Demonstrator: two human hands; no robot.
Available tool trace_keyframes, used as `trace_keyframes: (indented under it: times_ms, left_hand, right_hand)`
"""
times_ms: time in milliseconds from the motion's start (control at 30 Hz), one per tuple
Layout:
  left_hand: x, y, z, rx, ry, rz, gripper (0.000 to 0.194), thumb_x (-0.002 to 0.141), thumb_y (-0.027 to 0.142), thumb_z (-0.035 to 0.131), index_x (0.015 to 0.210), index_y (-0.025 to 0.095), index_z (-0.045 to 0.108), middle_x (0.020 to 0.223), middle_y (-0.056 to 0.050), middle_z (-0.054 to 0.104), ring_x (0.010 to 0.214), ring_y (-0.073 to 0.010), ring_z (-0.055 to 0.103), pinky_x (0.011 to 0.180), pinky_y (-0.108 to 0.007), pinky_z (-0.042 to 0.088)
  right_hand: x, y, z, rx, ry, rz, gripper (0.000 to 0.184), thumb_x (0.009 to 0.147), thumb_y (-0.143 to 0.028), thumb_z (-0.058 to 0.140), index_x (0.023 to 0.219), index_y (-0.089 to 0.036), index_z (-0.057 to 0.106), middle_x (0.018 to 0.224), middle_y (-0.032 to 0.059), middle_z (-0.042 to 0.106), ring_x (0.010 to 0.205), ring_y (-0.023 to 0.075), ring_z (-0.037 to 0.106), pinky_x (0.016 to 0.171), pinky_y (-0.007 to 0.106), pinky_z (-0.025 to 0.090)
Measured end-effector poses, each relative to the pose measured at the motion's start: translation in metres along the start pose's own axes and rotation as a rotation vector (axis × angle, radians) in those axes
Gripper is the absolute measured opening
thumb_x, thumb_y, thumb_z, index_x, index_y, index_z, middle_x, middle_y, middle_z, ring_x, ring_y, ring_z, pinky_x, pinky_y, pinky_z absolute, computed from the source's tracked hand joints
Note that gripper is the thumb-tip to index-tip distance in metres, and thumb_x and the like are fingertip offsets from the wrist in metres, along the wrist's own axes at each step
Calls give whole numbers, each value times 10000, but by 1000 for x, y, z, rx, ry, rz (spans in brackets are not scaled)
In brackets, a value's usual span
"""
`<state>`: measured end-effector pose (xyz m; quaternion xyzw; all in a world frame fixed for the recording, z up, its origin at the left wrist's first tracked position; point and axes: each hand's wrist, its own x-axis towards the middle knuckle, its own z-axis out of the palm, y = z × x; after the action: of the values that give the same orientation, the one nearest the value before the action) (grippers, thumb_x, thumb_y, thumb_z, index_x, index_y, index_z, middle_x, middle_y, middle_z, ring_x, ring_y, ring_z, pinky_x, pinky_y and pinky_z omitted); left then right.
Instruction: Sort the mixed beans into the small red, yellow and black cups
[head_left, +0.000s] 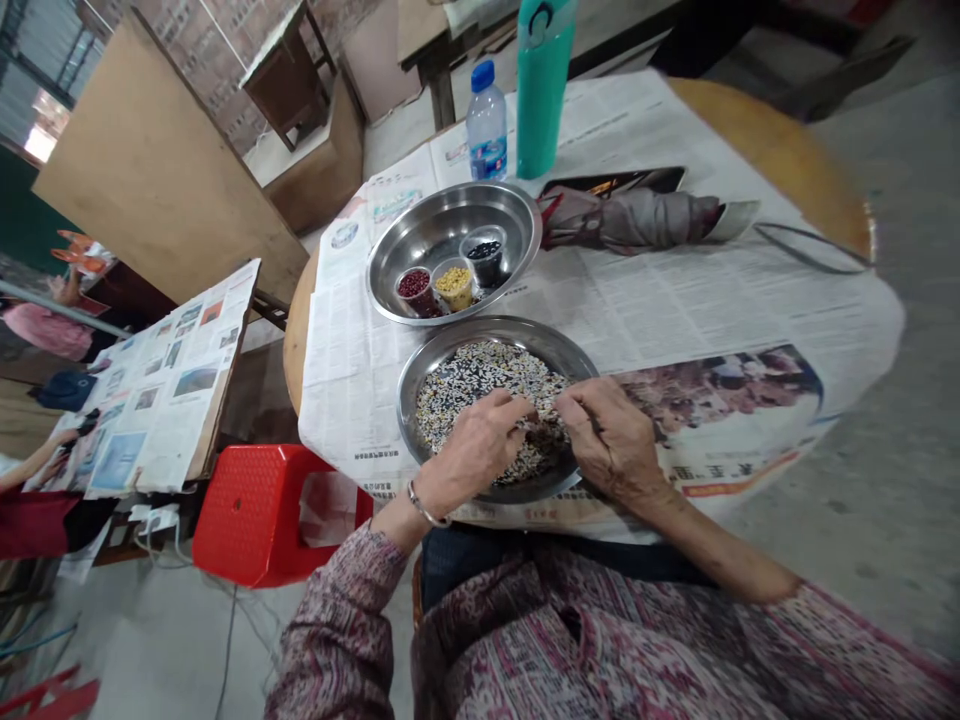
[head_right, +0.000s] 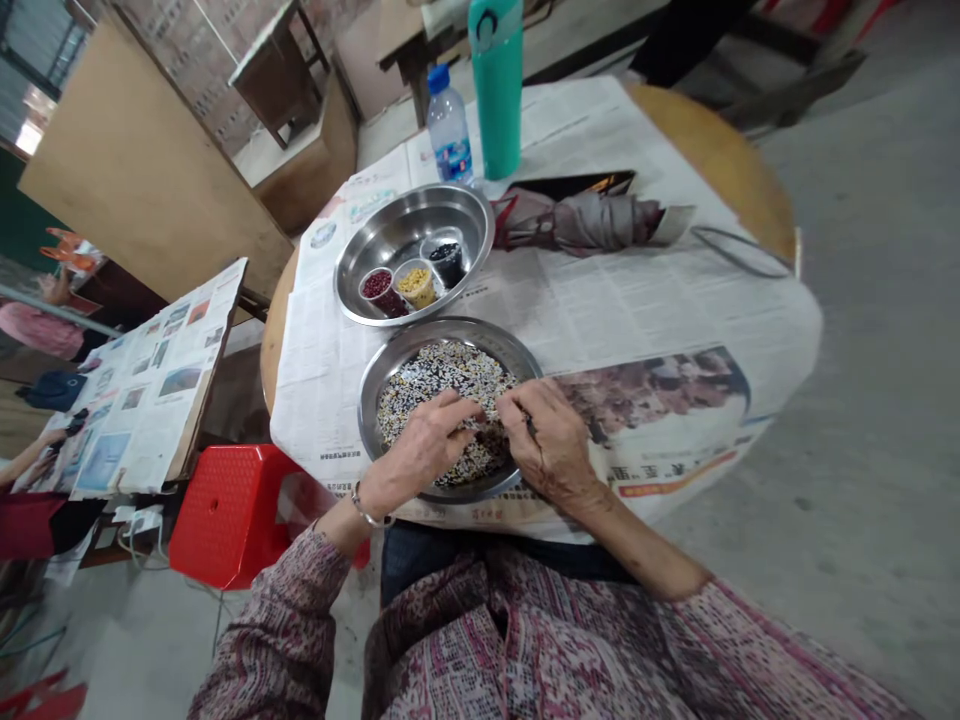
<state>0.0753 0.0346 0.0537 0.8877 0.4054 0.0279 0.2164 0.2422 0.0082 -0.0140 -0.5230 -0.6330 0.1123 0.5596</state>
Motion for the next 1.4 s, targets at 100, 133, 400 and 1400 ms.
trace_keyframes:
  times_ms: [100,133,400,1400]
  left_hand:
    - [-19,4,-4,-2,-84,104,207,1022,177,503,1188,203,624,1139,-49,668,1097,-180,634,1004,-352,551]
    - [-23,4,-3,2,-113,152,220,1030,175,487,1204,211,617,1182,-47,666,1127,-172,628,1039,-351,534]
    - [8,-11,9,230,-67,234,318,1027,115,413,1283,186,588,1310,-89,589,1215,-213,559,996,-350,560]
    - [-35,-22,-26,150,-21,-34,188,899,328,708,1030,200,662,1171,-69,615,1118,-229,574,966,-369,528]
  right_hand:
    - [0,1,0,12,-9,-4,222,981,-279,486,762,-272,516,711,23,600,723,216,567,694,368,469]
    - [-1,1,0,14,-8,-5,221,980,-277,489,761,-271,516,711,23,598,724,215,564,695,368,467]
    - [-1,1,1,22,-7,4,208,980,-282,496,776,-271,528,731,24,610,728,216,567,720,381,475]
    - [-3,1,-2,27,-44,29,245,1006,-276,440,773,-262,516,716,27,584,726,209,555,707,370,452]
